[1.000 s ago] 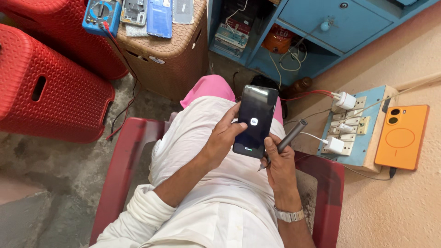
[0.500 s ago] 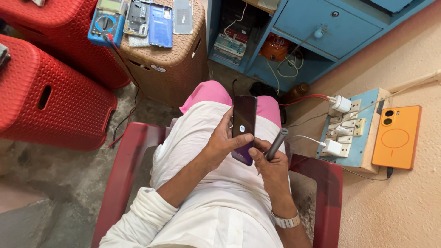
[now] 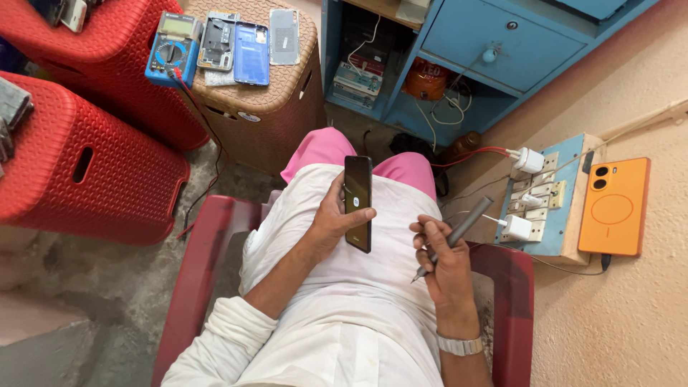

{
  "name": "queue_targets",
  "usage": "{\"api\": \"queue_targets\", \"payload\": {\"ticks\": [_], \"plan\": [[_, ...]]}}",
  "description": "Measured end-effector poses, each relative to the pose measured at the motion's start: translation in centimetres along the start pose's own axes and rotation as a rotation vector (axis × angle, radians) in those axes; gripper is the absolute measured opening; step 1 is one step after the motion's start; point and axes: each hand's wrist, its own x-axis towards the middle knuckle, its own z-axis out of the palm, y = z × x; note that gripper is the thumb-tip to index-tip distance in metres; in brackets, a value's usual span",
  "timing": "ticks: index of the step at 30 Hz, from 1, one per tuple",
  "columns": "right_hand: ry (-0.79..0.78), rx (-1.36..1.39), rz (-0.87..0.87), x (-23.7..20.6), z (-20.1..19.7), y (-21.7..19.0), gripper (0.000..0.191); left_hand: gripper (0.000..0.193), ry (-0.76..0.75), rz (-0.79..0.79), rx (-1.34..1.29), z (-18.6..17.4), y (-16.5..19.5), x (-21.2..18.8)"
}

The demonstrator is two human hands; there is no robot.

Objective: The person uses a screwdriver to adjust components inside a disassembled smartphone while seated. They repeatedly open and close the device, probe internal parts, and test the screen by pressing the power button.

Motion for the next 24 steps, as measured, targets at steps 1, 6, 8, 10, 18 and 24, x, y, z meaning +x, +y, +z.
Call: {"api": "queue_targets", "payload": {"ticks": [1,6,8,10,18,24], "plan": [[0.003,0.030,0.008,0.1,-0.4,-0.1,0.025,0.106,0.020,0.011,0.019,0.0,-0.2,0.1],[0.022,-0.044,0.040,0.3,-0.9,0.7,0.026,0.104,0.045,0.047,0.162,0.4,-1.1,0.5],[0.023,-0.193,0.052,0.3,-0.7,1.4,0.029,0.101,0.019,0.049,0.129,0.4,-1.4,0.5],[-0.001,-0.350,0.095,0.2,-0.3,2.4,0.032,0.095,-0.020,0.053,0.066,0.4,-1.6,0.4],[-0.009,-0.437,0.133,1.2,-0.3,4.9,0.034,0.072,-0.056,0.023,-0.045,-0.4,-1.2,0.6],[-0.018,-0.348,0.199,2.3,-1.3,5.3,0.031,0.046,0.028,-0.017,-0.013,-0.3,-0.8,0.9]]}}
